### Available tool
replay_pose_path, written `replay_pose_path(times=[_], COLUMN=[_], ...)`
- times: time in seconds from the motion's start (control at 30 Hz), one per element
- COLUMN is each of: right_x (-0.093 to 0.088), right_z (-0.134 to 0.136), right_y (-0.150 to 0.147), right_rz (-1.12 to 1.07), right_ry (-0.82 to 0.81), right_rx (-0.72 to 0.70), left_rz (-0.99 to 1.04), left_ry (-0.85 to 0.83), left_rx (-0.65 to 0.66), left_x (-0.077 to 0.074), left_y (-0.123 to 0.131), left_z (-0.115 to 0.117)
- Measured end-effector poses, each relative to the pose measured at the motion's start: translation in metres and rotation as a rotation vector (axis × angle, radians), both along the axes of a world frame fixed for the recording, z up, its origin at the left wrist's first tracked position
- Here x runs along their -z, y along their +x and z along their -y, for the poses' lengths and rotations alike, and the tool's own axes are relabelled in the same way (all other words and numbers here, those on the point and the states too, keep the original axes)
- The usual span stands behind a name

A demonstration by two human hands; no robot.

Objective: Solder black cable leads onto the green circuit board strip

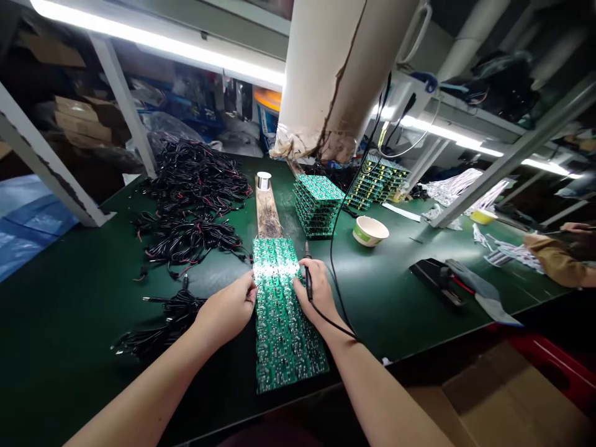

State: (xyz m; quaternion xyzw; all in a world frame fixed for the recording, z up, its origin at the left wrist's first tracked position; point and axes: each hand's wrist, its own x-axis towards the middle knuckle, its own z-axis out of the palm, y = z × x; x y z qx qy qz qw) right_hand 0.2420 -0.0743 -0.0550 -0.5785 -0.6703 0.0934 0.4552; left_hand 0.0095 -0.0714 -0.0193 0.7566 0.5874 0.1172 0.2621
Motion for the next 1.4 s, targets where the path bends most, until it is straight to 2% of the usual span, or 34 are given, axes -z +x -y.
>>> replay_pose_path(times=[0.27, 0.43, 0.5, 0.6, 0.7, 0.8, 0.93, 1.1, 1.4], right_x=[0.004, -0.007, -0.015, -0.019, -0.011, 0.000, 0.005, 0.004, 0.001], right_z=[0.000, 0.007, 0.028, 0.080, 0.137, 0.168, 0.168, 0.161, 0.167], right_y=[0.003, 0.008, 0.015, 0.028, 0.034, 0.031, 0.025, 0.030, 0.023], right_rz=[-0.005, 0.002, 0.015, 0.072, 0.242, 0.320, 0.332, 0.289, 0.262], right_ry=[-0.006, -0.016, -0.024, -0.027, -0.008, 0.010, 0.045, 0.060, 0.065], right_rx=[0.014, 0.002, -0.016, -0.039, -0.061, -0.079, -0.058, -0.058, -0.080], left_rz=[0.029, 0.018, -0.002, -0.058, -0.057, -0.041, -0.030, -0.023, 0.008], left_ry=[-0.012, 0.004, 0.023, 0.005, -0.017, -0.014, -0.019, -0.024, -0.035], left_rx=[0.046, 0.015, -0.007, 0.009, 0.082, 0.117, 0.118, 0.128, 0.134], left_x=[0.004, 0.000, -0.003, -0.007, -0.010, -0.009, -0.008, -0.008, -0.012], left_y=[-0.002, -0.001, -0.005, -0.014, -0.019, -0.015, -0.010, -0.007, -0.012], left_z=[-0.005, -0.001, 0.008, 0.029, 0.048, 0.054, 0.051, 0.051, 0.055])
